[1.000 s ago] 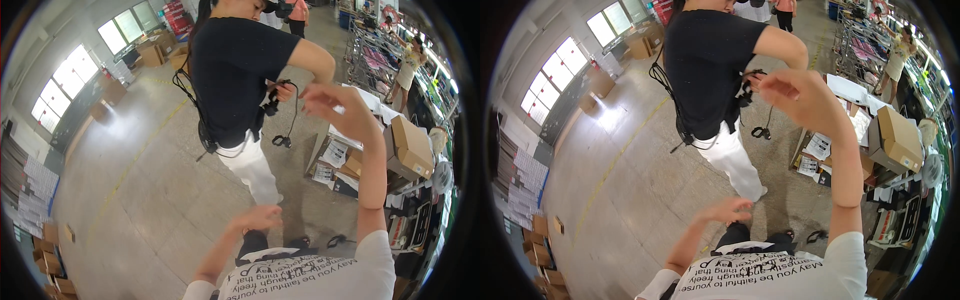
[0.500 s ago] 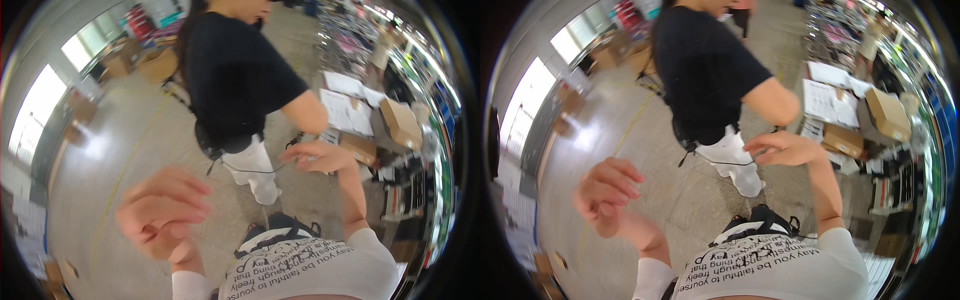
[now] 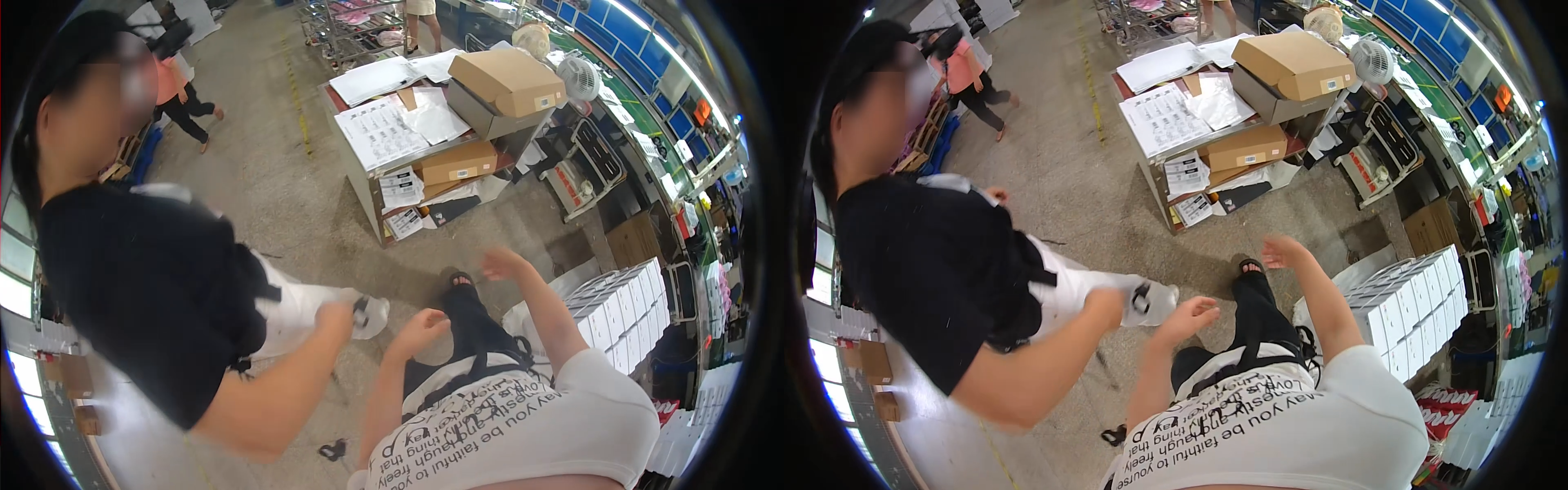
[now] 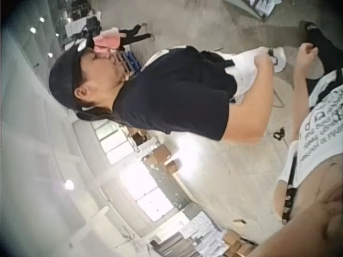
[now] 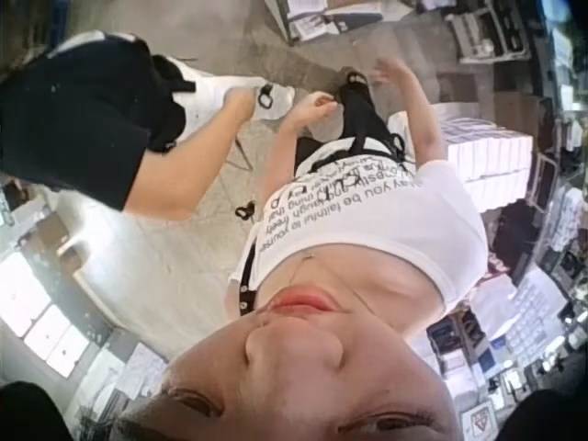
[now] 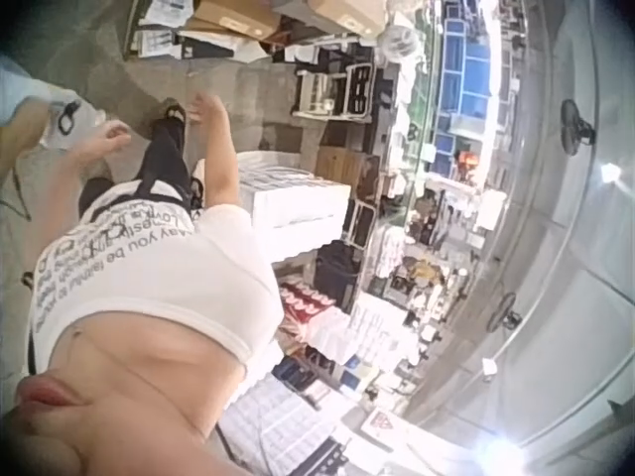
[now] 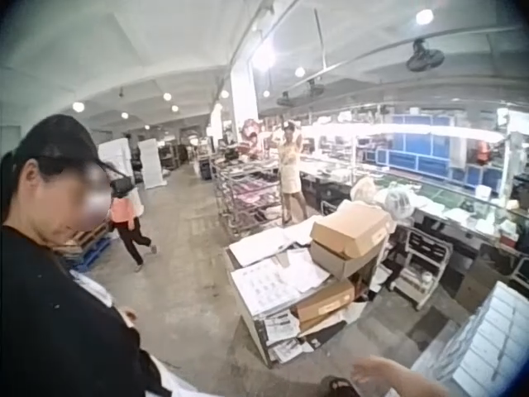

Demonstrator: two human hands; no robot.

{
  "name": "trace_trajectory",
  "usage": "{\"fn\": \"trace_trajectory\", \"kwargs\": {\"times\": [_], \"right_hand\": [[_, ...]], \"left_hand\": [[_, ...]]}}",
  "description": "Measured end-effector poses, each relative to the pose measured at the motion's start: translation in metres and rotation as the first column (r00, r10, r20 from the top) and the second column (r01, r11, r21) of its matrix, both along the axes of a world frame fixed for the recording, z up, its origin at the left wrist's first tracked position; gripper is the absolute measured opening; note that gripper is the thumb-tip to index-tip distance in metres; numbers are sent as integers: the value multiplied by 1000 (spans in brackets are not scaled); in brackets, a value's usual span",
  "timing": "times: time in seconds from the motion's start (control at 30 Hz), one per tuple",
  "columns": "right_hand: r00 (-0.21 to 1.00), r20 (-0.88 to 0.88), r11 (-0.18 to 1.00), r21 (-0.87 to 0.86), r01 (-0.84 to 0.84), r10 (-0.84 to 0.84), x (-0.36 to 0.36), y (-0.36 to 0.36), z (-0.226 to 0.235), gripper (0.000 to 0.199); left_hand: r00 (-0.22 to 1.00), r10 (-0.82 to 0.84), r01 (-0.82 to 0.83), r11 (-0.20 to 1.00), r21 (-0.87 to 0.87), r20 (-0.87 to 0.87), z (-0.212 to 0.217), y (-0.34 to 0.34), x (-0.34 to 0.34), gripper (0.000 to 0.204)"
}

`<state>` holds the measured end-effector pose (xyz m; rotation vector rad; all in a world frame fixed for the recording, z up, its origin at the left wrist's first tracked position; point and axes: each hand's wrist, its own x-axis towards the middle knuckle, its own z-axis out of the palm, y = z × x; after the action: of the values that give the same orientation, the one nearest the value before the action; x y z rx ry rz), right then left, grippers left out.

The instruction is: Inspect shoes for quality and match them with appropriate labels on a factory conveyor line.

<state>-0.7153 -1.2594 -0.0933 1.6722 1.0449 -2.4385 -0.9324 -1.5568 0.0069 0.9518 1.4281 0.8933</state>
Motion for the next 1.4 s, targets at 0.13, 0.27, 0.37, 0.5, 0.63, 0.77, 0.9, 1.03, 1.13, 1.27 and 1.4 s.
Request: {"fn": "trace_trajectory", "kwargs": {"times": [0.13,0.27,0.37,0.5,0.63,0.77,0.9,1.03,1.13,1.27,1.4], "right_hand": [[984,91,982,-99,160,-151,28,89,-53,40],[977,19,977,1,212,-212,53,238,-117,46],[989,-17,975,170,146,-145,47,390,-166,49],[909,324,949,255,184,-263,-34,442,-171,46],[981,138,970,220,107,-139,-38,501,-172,51],[987,111,968,237,86,-115,34,519,-175,52],[995,52,962,264,67,-84,57,514,-179,52],[997,-11,956,286,72,-72,-98,500,-141,52],[998,-35,958,280,64,-56,-96,476,-139,52],[998,-41,966,251,57,-48,-93,479,-139,53],[997,-14,972,224,72,-70,-121,481,-139,53]], "left_hand": [[978,110,-54,953,-297,175,-76,95,24,55],[934,357,-314,855,-413,29,-190,213,44,61],[859,279,-430,848,-310,-430,-263,297,51,61],[833,426,-553,665,-501,-355,-270,387,32,61],[694,612,-660,751,5,-380,-316,461,5,49],[608,251,-472,877,-88,-753,-327,559,-79,43],[648,144,-421,886,-195,-748,-344,589,-120,54],[640,421,-571,821,-31,-642,-343,589,-119,51],[610,595,-678,734,45,-523,-334,589,-126,49],[538,773,-800,594,85,-336,-330,591,-116,47],[445,887,-889,454,62,-122,-334,582,-86,44]]}}
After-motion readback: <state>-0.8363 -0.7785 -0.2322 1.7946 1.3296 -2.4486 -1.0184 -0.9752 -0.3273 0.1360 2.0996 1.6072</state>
